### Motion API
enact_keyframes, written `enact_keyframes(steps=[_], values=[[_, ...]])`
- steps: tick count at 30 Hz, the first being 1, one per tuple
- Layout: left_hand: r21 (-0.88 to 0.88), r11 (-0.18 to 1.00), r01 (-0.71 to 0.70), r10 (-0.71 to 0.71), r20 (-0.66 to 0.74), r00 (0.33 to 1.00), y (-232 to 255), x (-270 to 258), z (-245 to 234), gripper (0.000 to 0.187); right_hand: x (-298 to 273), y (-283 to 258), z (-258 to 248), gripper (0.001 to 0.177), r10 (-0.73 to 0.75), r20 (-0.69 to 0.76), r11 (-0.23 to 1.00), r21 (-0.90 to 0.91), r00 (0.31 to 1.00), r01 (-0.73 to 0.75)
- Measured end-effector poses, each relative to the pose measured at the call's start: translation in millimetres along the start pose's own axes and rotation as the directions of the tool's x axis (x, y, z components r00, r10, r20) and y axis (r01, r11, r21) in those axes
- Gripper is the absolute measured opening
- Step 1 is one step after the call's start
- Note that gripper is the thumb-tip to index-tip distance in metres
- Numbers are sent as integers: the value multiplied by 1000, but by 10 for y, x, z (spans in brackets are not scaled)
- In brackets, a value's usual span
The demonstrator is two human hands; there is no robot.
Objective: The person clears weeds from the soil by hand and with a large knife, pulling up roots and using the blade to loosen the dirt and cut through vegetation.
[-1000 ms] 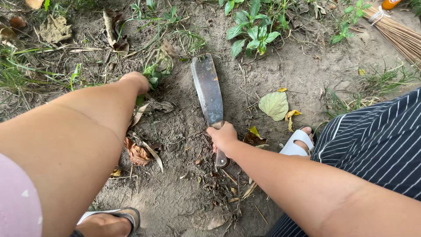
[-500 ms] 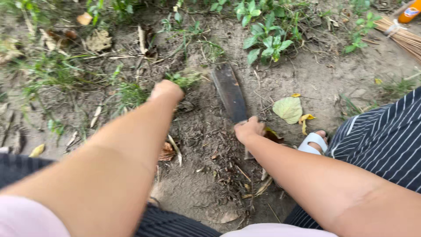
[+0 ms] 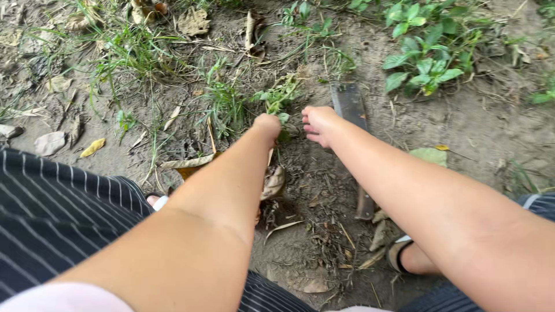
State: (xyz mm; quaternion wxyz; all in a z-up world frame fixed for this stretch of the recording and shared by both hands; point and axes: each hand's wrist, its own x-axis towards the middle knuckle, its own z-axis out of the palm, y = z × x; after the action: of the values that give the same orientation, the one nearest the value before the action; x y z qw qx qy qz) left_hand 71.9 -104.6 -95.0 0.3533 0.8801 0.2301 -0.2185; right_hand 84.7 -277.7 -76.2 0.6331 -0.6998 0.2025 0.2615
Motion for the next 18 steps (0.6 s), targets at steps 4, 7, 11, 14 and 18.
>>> enact_keyframes(steps=[4, 7, 11, 14, 18], values=[[-160, 987, -11, -3, -87, 996, -69, 83, 296, 42, 343, -158, 290, 21, 124, 152, 985, 100, 980, -140], [-283, 958, -41, 2, -134, 991, -97, 106, 395, 42, 683, -208, 446, 26, 138, 294, 941, 260, 946, -218], [-200, 976, -83, 47, -178, 983, -54, -110, 264, 42, 1267, -106, 580, 28, 189, 400, 802, 464, 897, -376], [-191, 981, 28, -54, -130, 990, 117, -464, 150, 46, 1728, -9, 488, 27, 200, 387, 815, 444, 900, -372], [-176, 984, 18, -36, -99, 994, 398, -680, 133, 43, 2002, 57, 309, 25, 215, 312, 860, 388, 925, -331]])
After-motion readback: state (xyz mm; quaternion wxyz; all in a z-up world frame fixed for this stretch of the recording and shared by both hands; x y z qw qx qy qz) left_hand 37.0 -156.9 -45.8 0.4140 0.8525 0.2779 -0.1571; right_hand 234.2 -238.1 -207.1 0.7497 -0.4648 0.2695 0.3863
